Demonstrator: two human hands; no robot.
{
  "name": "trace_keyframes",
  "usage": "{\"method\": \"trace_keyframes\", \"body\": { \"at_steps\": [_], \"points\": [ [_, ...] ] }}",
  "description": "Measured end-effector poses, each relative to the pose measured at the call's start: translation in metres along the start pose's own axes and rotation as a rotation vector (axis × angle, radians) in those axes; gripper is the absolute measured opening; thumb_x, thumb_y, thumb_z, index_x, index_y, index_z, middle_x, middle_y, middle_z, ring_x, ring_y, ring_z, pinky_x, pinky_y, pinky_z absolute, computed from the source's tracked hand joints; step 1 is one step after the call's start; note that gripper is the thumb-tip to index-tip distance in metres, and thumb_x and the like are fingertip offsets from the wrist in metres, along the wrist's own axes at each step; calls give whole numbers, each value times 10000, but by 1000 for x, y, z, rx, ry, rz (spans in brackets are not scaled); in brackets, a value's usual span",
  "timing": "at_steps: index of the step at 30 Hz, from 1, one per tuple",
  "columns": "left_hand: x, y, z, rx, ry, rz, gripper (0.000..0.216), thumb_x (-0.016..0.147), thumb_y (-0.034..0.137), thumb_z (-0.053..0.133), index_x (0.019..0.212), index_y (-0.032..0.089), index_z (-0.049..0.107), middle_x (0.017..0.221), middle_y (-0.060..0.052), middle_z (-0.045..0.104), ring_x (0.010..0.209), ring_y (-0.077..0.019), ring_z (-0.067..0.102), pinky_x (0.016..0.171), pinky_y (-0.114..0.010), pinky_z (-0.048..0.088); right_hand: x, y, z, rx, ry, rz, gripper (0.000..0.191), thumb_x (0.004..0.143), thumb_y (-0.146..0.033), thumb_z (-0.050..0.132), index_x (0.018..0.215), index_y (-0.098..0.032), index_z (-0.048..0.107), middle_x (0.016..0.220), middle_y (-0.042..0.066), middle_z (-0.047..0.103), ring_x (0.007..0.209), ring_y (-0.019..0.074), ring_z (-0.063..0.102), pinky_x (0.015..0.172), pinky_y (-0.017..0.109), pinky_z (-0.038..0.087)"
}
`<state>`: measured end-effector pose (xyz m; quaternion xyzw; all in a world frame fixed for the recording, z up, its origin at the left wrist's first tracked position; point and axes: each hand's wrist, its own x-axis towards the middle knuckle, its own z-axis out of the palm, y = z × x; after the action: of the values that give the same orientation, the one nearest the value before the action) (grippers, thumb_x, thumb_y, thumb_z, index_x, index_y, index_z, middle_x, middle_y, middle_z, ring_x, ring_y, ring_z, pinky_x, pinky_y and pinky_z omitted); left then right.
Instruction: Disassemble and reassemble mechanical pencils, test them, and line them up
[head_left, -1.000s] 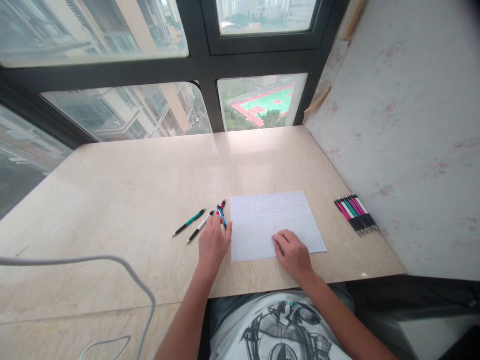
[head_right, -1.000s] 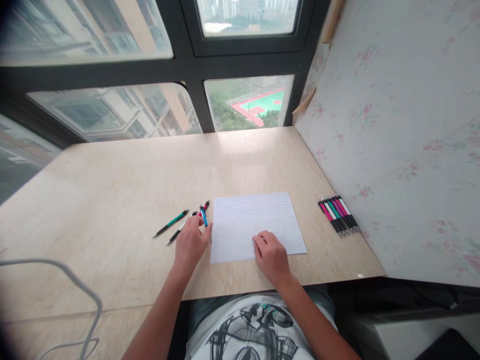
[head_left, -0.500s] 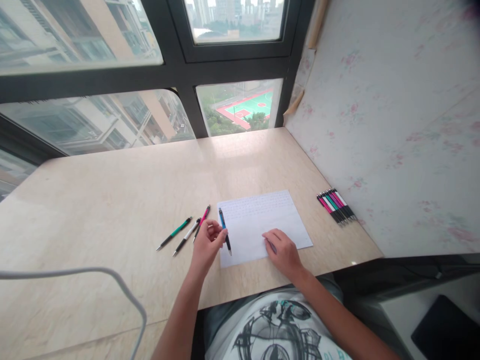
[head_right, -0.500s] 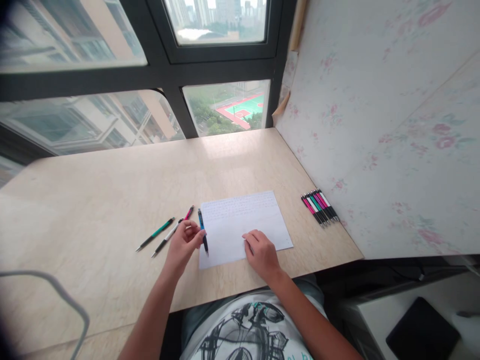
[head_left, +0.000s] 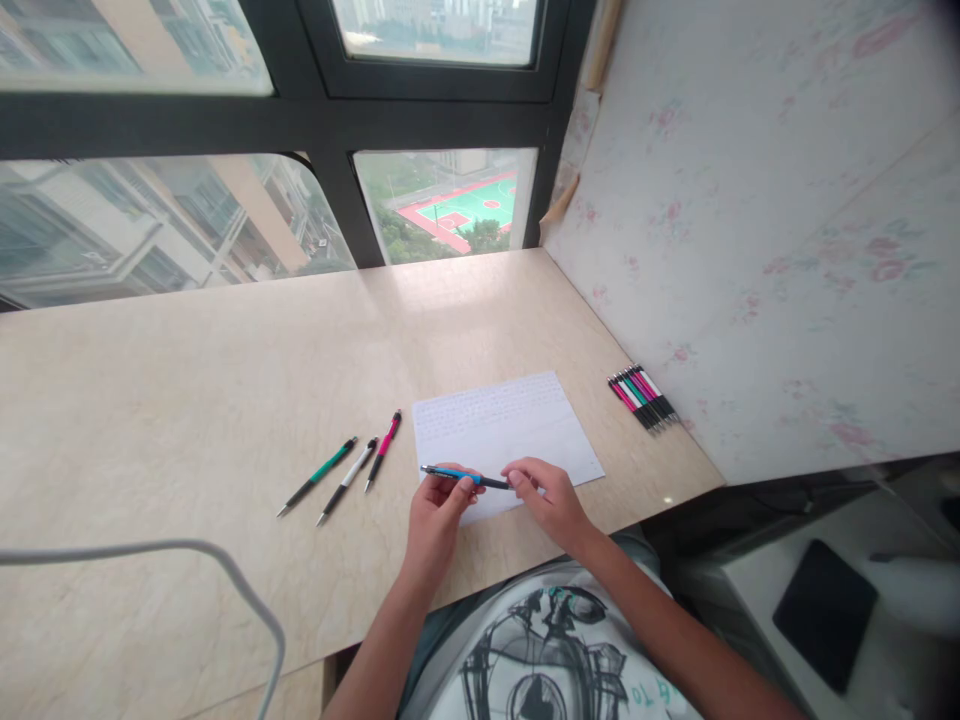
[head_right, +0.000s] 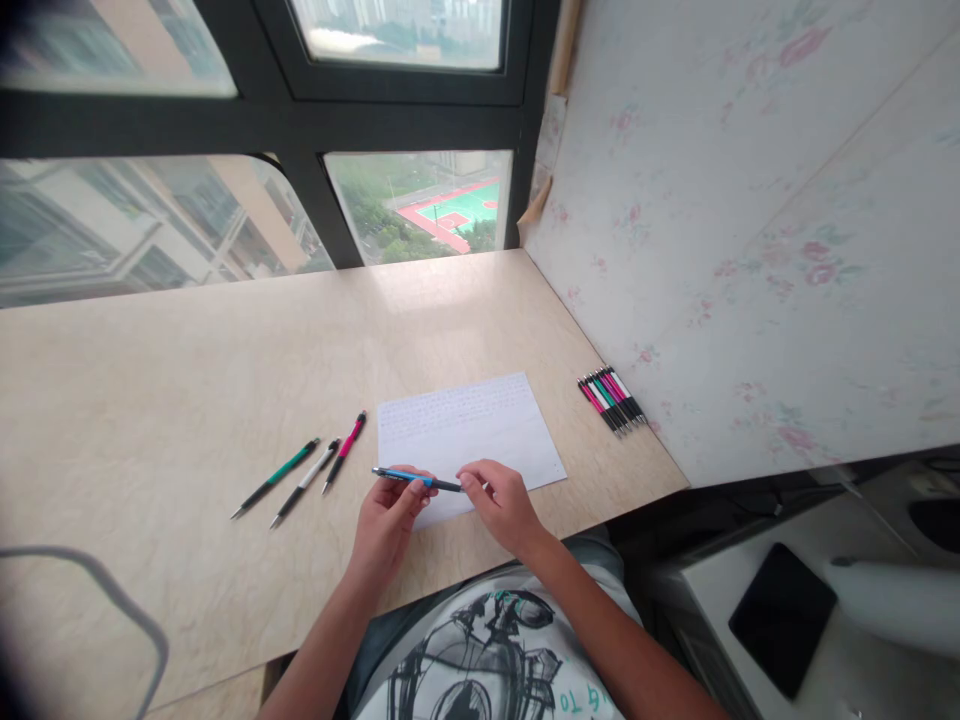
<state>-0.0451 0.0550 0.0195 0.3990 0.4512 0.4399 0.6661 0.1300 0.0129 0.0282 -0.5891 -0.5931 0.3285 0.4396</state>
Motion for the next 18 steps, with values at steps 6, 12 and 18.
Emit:
{"method": "trace_keyframes", "body": {
  "at_steps": [6, 12, 18],
  "points": [
    [-2, 2, -3, 165, -22, 72, 258, 756, 374, 715, 865, 167, 605, 756, -38, 695, 674, -170, 650, 622, -287, 509, 2, -8, 4, -187, -143, -120, 168, 914, -270, 535, 919, -203, 689, 758, 24, 646, 655, 139, 560, 619, 251, 450],
    [-4, 4, -1, 165, -13, 106, 212, 740, 328, 736, 806, 167, 614, 706, -23, 681, 635, -158, 642, 585, -268, 507, 0, -4, 4, -186, -120, -123, 171, 916, -271, 537, 954, -210, 693, 810, 39, 651, 701, 149, 577, 622, 255, 464],
    [-3, 3, -2, 232, 36, 117, 205, 713, 320, 755, 777, 164, 638, 649, -26, 688, 589, -162, 641, 549, -259, 504, -3, -5, 5, -153, -128, -139, 186, 923, -225, 521, 997, -209, 691, 840, 43, 652, 764, 150, 597, 635, 240, 477]
  ]
}}
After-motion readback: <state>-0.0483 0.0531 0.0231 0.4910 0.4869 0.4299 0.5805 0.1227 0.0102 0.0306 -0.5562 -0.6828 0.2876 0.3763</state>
